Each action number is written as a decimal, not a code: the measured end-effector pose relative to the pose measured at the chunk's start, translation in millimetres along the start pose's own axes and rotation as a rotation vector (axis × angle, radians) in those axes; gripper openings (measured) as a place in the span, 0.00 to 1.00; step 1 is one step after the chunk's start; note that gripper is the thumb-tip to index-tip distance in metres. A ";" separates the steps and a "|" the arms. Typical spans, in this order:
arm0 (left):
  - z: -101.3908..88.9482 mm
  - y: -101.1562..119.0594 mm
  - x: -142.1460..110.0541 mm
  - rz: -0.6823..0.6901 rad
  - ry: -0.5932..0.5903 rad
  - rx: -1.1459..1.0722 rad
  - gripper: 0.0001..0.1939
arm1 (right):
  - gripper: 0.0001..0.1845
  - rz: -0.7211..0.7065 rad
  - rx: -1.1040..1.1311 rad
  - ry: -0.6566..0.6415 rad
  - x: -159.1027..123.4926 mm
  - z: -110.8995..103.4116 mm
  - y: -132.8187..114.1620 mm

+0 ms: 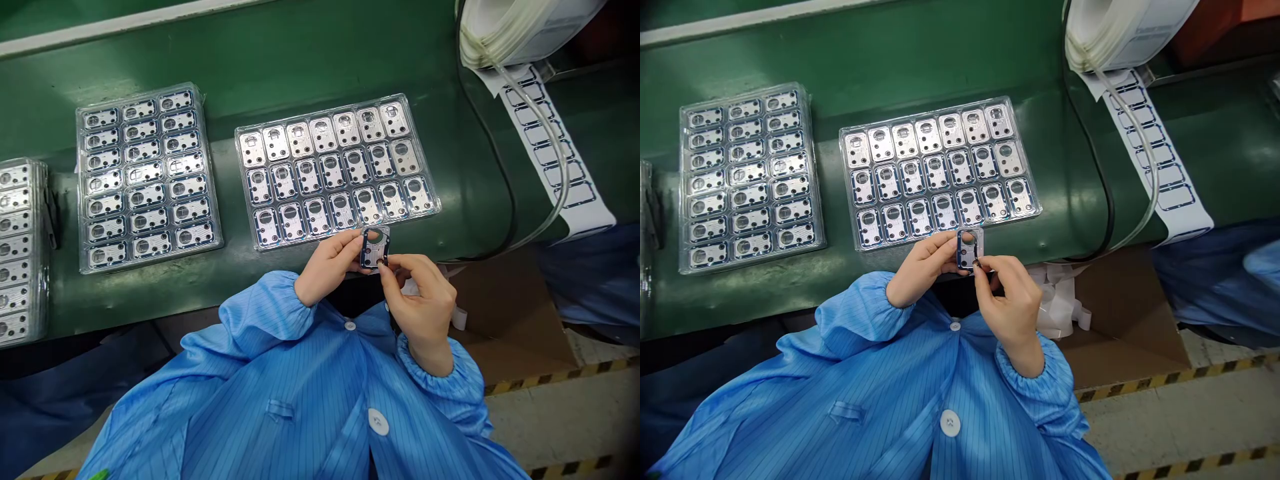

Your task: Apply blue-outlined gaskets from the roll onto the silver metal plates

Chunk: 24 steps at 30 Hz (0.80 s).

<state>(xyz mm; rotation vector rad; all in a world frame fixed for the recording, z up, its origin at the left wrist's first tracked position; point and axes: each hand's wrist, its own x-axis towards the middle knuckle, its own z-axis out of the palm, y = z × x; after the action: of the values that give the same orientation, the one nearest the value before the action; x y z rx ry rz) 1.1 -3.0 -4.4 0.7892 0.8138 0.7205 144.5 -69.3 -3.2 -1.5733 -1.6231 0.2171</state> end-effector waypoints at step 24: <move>-2.6 -1.6 -2.9 0.089 -0.041 -0.033 0.20 | 0.18 -0.292 -0.228 0.005 -5.4 -3.2 10.6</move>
<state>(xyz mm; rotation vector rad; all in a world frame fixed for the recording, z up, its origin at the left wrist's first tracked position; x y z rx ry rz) -2.1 -5.3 -5.9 0.8117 0.7315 0.7930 153.7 -73.4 -10.4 -1.4743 -1.9018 -0.1317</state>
